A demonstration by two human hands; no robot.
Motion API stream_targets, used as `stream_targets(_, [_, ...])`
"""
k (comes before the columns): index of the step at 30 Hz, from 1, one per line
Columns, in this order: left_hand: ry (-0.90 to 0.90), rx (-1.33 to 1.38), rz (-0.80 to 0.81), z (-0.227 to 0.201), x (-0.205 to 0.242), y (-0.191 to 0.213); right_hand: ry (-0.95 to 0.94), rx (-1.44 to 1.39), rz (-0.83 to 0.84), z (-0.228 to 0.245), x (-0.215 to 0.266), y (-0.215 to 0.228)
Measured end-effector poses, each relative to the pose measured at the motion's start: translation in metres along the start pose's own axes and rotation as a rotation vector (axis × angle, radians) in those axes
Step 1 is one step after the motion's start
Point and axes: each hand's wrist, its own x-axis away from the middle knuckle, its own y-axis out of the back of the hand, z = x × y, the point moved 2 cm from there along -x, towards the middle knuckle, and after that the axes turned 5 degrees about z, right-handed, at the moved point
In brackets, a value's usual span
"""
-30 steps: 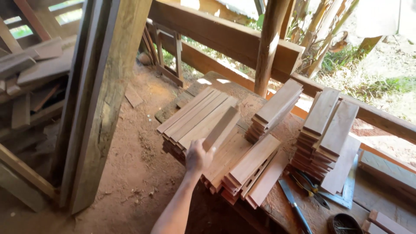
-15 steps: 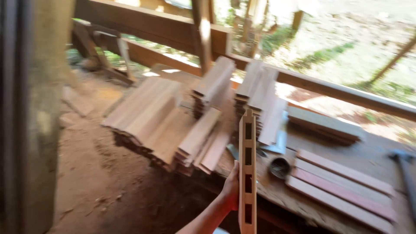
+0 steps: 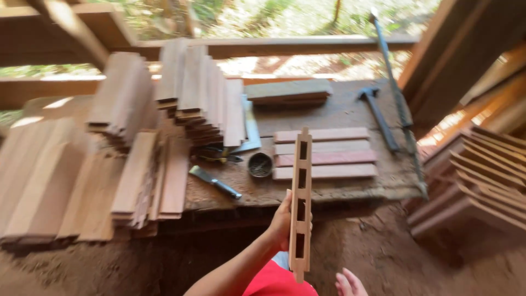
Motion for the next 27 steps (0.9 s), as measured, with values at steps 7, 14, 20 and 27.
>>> stream_targets(7, [-0.094,-0.424,-0.363,0.038,-0.098,-0.022,0.214,-0.130,0.258,0.222,0.062,-0.066])
stream_targets(14, [-0.067,-0.635,-0.284,0.055,-0.223,-0.033,-0.020,0.202,-0.171,0.331,0.011,-0.062])
stream_targets(20, [-0.256,-1.851,-0.061,-0.024,-0.284,0.010,-0.021,0.436,-0.383,0.397,-0.032,-0.029])
stream_targets(27, [-0.574,-2.380,-0.274,-0.069,-0.252,0.105,0.257,0.992,-0.290,0.395,-0.107,0.015])
